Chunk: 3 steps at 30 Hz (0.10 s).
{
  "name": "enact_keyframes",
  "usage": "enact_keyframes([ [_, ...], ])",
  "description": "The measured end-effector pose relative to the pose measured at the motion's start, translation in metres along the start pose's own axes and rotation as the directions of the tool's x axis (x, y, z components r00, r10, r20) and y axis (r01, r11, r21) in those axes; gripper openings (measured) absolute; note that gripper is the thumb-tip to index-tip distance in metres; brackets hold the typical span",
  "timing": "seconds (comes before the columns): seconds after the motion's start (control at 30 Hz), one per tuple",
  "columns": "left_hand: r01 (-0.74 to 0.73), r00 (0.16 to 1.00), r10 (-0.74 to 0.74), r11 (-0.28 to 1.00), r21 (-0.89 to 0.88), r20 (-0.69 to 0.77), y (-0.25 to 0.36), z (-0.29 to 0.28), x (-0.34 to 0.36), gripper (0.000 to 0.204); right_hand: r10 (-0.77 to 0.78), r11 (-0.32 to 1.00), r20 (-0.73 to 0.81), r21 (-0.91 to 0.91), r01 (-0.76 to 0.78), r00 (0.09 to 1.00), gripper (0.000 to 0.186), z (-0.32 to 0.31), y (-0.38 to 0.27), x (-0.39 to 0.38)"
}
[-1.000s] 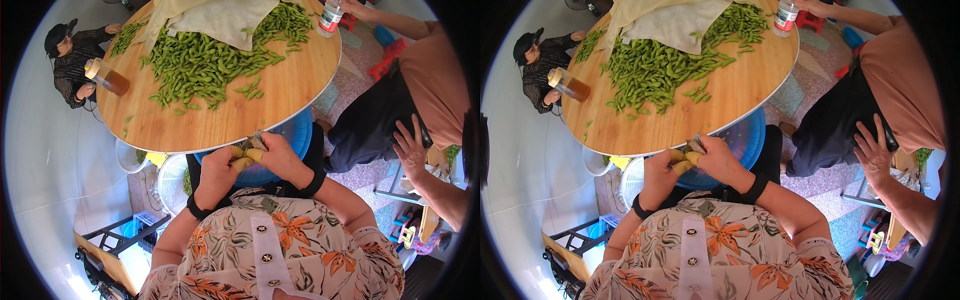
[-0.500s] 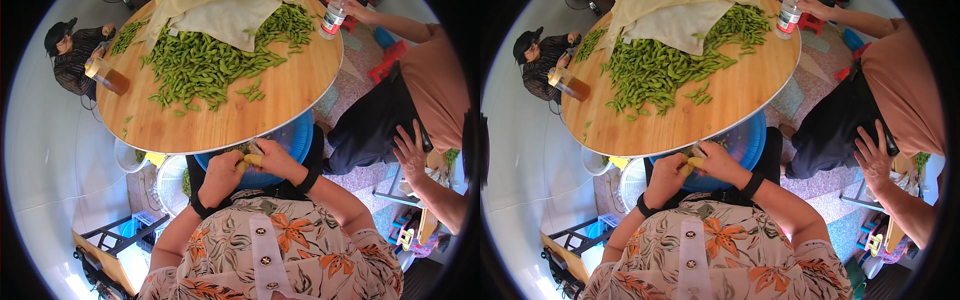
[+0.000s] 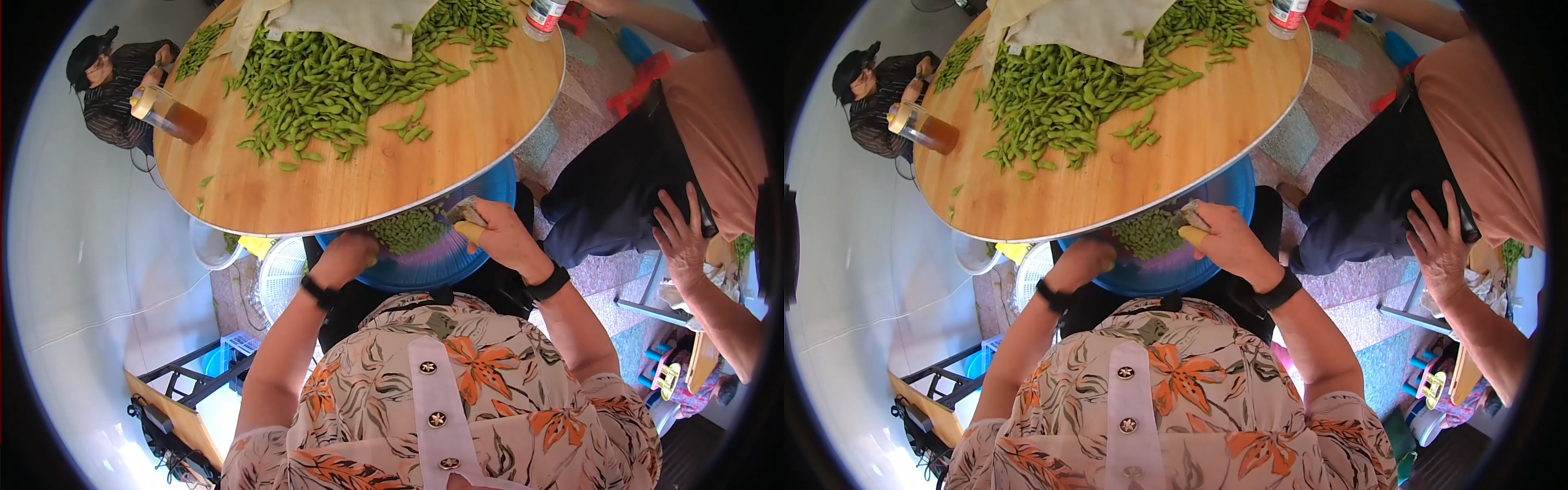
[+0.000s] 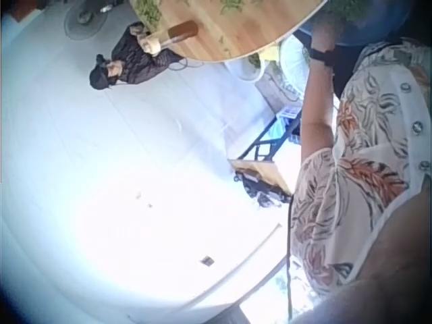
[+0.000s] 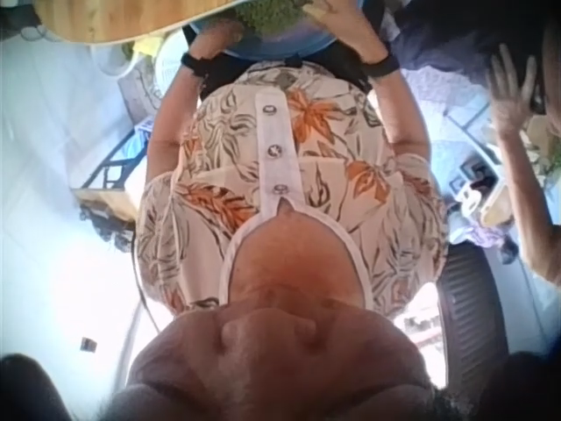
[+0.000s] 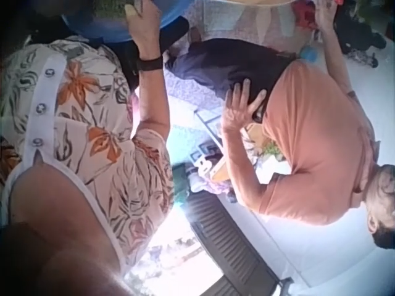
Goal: The person shells edamame by hand, picking up pods from a table, splitting them open to release the beans into a blue bowl, and discarding the empty pods into a white basket.
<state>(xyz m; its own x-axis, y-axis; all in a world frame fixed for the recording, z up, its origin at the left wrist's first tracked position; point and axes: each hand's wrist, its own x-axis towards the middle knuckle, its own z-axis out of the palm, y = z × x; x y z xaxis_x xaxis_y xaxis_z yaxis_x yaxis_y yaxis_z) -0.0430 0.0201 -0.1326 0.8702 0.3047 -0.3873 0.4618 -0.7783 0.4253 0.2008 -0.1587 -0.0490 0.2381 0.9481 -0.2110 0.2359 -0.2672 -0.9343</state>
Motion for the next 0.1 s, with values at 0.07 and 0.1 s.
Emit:
enact_keyframes([
  [0.07, -0.023, 0.998, 0.038, 0.958, 0.287, -0.047, -0.024, 0.034, 0.043, 0.021, 0.022, 1.000, -0.061, 0.020, -0.021, 0.998, 0.013, -0.003, -0.001, -0.014],
  [0.1, 0.057, 0.989, 0.000, 0.922, 0.382, -0.148, -0.025, 0.043, 0.059, 0.021, 0.040, 0.997, -0.088, 0.067, -0.034, 0.995, 0.013, -0.005, -0.002, -0.022],
])
